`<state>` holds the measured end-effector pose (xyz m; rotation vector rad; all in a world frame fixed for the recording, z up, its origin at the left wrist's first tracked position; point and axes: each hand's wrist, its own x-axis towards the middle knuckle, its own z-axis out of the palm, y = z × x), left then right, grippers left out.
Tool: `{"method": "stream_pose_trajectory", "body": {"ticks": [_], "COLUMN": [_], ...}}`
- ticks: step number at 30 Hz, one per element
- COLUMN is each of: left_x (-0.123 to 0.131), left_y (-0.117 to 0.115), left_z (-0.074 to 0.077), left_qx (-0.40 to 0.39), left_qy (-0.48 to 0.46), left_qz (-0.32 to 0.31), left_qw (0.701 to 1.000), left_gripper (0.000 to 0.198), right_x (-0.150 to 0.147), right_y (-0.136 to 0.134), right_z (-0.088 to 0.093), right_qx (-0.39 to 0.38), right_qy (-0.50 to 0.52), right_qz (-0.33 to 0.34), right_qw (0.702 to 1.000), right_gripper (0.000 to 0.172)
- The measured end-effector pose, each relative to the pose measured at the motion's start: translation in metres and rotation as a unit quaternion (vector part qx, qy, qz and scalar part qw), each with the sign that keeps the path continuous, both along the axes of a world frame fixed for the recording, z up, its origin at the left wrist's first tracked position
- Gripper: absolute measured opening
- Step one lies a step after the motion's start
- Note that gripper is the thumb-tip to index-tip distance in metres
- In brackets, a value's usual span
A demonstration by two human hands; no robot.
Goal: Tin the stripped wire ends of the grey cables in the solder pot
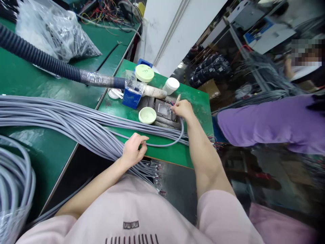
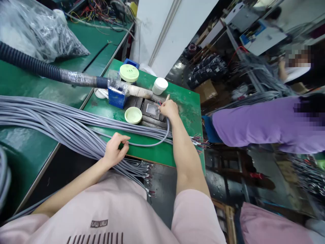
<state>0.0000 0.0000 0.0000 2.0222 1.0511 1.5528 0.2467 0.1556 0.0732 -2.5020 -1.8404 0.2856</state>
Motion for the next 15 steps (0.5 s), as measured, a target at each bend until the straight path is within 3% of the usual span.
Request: {"method": "stream_pose_trajectory", "body": {"ticks": [15], "left_x": [-0.0008], "left_y": [-0.0001], "left_z": [-0.0008], "left_qx": [0.007], "left_qy": [0.000], "left_qz": [0.002], "left_qw": [1.000], "left_gripper": [0.022], "right_x": [-0.0031], "right_y": [0.0043], "right_z": [-0.0052], "right_qx": [-0.015], "right_qy": [-0.015], "right_qz": [0.002], "right_qw": [1.000], "right_gripper": [0.017]}}
